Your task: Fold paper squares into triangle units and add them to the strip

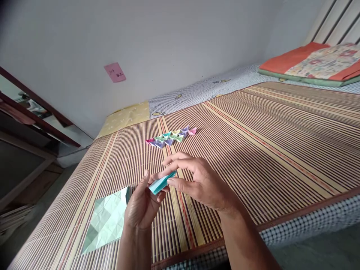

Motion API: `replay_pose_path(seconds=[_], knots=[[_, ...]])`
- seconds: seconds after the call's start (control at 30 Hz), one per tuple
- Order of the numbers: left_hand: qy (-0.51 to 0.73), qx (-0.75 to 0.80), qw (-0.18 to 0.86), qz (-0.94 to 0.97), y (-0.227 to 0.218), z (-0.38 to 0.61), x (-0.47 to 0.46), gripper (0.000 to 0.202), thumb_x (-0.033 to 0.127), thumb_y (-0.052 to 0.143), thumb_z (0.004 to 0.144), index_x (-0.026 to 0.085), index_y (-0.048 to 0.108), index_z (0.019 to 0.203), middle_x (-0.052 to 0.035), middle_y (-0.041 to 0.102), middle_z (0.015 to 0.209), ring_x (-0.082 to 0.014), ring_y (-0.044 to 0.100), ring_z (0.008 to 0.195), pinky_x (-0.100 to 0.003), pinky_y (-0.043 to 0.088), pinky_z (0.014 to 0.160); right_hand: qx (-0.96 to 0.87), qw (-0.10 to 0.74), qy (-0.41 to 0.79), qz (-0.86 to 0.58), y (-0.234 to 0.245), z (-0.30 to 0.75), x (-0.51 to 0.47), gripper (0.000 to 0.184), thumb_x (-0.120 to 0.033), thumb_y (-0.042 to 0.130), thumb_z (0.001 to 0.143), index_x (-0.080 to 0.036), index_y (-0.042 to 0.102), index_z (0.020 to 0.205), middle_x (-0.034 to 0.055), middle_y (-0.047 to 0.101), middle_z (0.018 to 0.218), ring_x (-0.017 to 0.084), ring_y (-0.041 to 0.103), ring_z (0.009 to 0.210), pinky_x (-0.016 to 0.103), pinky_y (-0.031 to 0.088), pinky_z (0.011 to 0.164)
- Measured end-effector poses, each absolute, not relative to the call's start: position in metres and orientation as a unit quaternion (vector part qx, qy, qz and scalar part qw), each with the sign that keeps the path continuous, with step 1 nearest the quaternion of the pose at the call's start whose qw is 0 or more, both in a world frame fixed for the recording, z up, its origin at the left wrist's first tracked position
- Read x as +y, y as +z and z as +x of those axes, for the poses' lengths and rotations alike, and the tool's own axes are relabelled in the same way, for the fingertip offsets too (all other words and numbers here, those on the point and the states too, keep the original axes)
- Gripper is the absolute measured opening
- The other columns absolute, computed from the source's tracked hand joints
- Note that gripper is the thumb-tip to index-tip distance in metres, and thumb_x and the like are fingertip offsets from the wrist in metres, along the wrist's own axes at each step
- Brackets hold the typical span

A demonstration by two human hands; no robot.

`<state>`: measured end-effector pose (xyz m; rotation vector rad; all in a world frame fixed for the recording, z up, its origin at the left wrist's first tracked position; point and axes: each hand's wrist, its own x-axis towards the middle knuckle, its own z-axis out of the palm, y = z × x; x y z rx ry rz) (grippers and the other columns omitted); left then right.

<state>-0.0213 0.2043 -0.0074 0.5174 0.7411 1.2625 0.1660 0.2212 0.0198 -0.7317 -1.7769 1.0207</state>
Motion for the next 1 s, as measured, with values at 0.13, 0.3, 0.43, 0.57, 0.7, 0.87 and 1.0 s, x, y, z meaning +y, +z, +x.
replay_pose_path(seconds=[0.13,0.3,0.43,0.57,0.7,0.87,1.0], knots=[[0.582,0.334,0.710,0.215,-0.008,-0.020,0.205,0.032,0.035,0.095,0.065,0.009,0.077,0.073,-0.0035,0.072,0.064,-0.0131,0.067,0.053,-0.017,0.052,0.039,-0.736,0.448,0.412,-0.298,0.022,0.165,0.219,0.013,-0.023,0.073,0.092,-0.027,0.080,0.102,0.0043,0.070,0.120,0.022,0.067,0.115,0.040,0.047,0.108],[0.579,0.342,0.706,0.222,-0.010,-0.020,0.205,0.031,0.036,0.093,0.068,0.009,0.078,0.075,-0.0033,0.072,0.066,-0.0110,0.064,0.050,-0.017,0.051,0.039,-0.736,0.452,0.411,-0.291,0.021,0.163,0.220,0.010,-0.025,0.078,0.090,-0.025,0.080,0.099,0.0041,0.072,0.116,0.021,0.068,0.111,0.037,0.049,0.105],[0.560,0.352,0.710,0.241,-0.010,-0.020,0.203,0.034,0.039,0.092,0.068,0.009,0.079,0.075,-0.0052,0.073,0.065,-0.0139,0.067,0.053,-0.017,0.049,0.039,-0.729,0.462,0.415,-0.288,0.020,0.162,0.220,0.006,-0.022,0.073,0.094,-0.023,0.079,0.094,0.0039,0.073,0.109,0.019,0.070,0.103,0.034,0.053,0.096],[0.568,0.372,0.692,0.245,-0.010,-0.019,0.202,0.033,0.038,0.094,0.066,0.009,0.078,0.072,-0.0041,0.071,0.064,-0.0115,0.060,0.050,-0.019,0.049,0.041,-0.731,0.472,0.410,-0.274,0.020,0.162,0.221,0.009,-0.022,0.069,0.096,-0.020,0.076,0.091,0.0041,0.074,0.103,0.017,0.071,0.099,0.030,0.053,0.090],[0.597,0.376,0.671,0.227,-0.014,-0.020,0.202,0.032,0.035,0.096,0.062,0.010,0.078,0.071,-0.0025,0.068,0.065,-0.0117,0.061,0.061,-0.021,0.054,0.058,-0.730,0.476,0.389,-0.299,0.018,0.160,0.222,0.013,-0.015,0.065,0.096,-0.019,0.073,0.087,0.0026,0.073,0.094,0.017,0.069,0.093,0.030,0.052,0.085],[0.576,0.345,0.686,0.279,-0.018,-0.021,0.200,0.033,0.038,0.094,0.067,0.011,0.077,0.077,-0.0021,0.066,0.072,-0.0105,0.057,0.066,-0.023,0.053,0.069,-0.718,0.477,0.358,-0.359,0.014,0.155,0.222,0.017,-0.013,0.060,0.095,-0.019,0.065,0.081,-0.0001,0.067,0.081,0.015,0.062,0.076,0.030,0.048,0.070],[0.564,0.366,0.670,0.315,-0.018,-0.019,0.200,0.026,0.029,0.093,0.069,0.013,0.076,0.080,0.0003,0.063,0.071,-0.0094,0.053,0.064,-0.020,0.047,0.063,-0.717,0.480,0.348,-0.367,0.011,0.153,0.222,0.017,-0.011,0.059,0.093,-0.020,0.061,0.078,-0.0007,0.064,0.081,0.015,0.059,0.074,0.029,0.046,0.068]])
